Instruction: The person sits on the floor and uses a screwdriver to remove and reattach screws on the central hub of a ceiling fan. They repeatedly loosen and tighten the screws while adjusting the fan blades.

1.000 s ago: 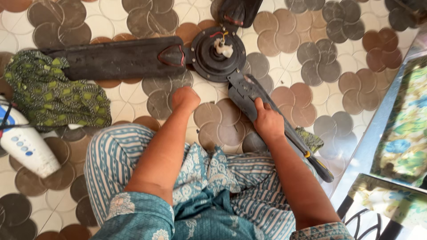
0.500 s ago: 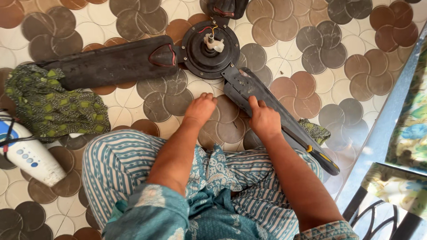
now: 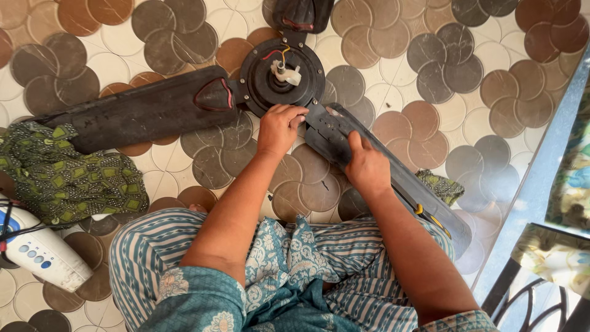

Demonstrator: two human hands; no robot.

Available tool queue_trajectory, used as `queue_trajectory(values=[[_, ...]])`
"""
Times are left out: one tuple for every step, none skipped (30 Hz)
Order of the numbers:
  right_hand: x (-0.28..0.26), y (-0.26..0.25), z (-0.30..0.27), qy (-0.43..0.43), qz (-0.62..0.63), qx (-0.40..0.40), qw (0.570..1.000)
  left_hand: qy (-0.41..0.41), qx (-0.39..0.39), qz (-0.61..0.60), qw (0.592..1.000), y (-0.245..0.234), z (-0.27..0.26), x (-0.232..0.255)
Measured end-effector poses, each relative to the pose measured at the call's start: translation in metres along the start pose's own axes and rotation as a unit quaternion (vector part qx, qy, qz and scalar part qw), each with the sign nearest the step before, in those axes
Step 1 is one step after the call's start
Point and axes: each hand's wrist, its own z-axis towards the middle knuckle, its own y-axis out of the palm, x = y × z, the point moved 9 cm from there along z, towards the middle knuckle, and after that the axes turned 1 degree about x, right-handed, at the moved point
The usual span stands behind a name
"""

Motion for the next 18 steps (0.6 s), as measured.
queue_trajectory(values=[[0.001, 0.001, 0.0, 0.001, 0.003, 0.001, 1.0, 0.009, -0.009, 0.008, 1.0, 0.004, -0.001, -0.003], [0.002, 0.001, -0.001, 0.003, 0.005, 0.002, 1.0, 0.018, -0.017, 0.016, 1.0, 0.007, -0.002, -0.005], [0.002, 0.001, 0.0, 0.003, 0.008, 0.004, 1.0, 0.028, -0.024, 0.024, 0.999, 0.01, -0.002, -0.007], [0.001, 0.001, 0.0, 0.004, 0.007, 0.003, 1.0, 0.044, -0.029, 0.038, 0.998, 0.012, -0.003, -0.007], [0.0, 0.002, 0.001, 0.005, 0.007, 0.002, 1.0, 0.06, -0.032, 0.052, 0.996, 0.013, -0.003, -0.007], [-0.001, 0.002, 0.002, 0.005, 0.006, 0.001, 1.0, 0.077, -0.036, 0.067, 0.994, 0.014, -0.002, -0.006], [-0.002, 0.001, 0.001, 0.001, 0.009, 0.004, 1.0, 0.077, -0.042, 0.075, 0.993, 0.015, -0.003, -0.006], [-0.004, 0.001, 0.0, -0.004, 0.013, 0.007, 1.0, 0.078, -0.049, 0.084, 0.992, 0.017, -0.003, -0.006], [-0.006, 0.0, -0.001, -0.01, 0.017, 0.011, 1.0, 0.079, -0.054, 0.094, 0.991, 0.017, -0.003, -0.005], [-0.007, -0.001, -0.001, -0.013, 0.013, 0.015, 1.0, 0.089, -0.06, 0.097, 0.989, 0.018, -0.004, -0.003], [-0.008, -0.002, -0.001, -0.017, 0.009, 0.02, 1.0, 0.1, -0.066, 0.101, 0.988, 0.019, -0.004, 0.001], [-0.009, -0.004, -0.001, -0.02, 0.005, 0.025, 0.999, 0.11, -0.071, 0.104, 0.986, 0.02, -0.004, 0.004], [-0.011, -0.006, -0.001, -0.025, 0.002, 0.032, 0.999, 0.106, -0.075, 0.105, 0.986, 0.02, -0.003, 0.005], [-0.013, -0.008, -0.002, -0.031, -0.002, 0.038, 0.999, 0.102, -0.078, 0.106, 0.986, 0.02, -0.003, 0.006], [-0.015, -0.01, -0.003, -0.036, -0.006, 0.044, 0.998, 0.097, -0.082, 0.107, 0.986, 0.02, -0.002, 0.006], [-0.018, -0.014, -0.004, -0.049, -0.012, 0.057, 0.997, 0.085, -0.077, 0.09, 0.989, 0.019, -0.002, 0.006], [-0.021, -0.019, -0.004, -0.062, -0.019, 0.071, 0.995, 0.074, -0.072, 0.073, 0.992, 0.017, 0.001, 0.005], [-0.024, -0.024, -0.004, -0.075, -0.026, 0.085, 0.993, 0.063, -0.066, 0.056, 0.994, 0.016, 0.003, 0.004]])
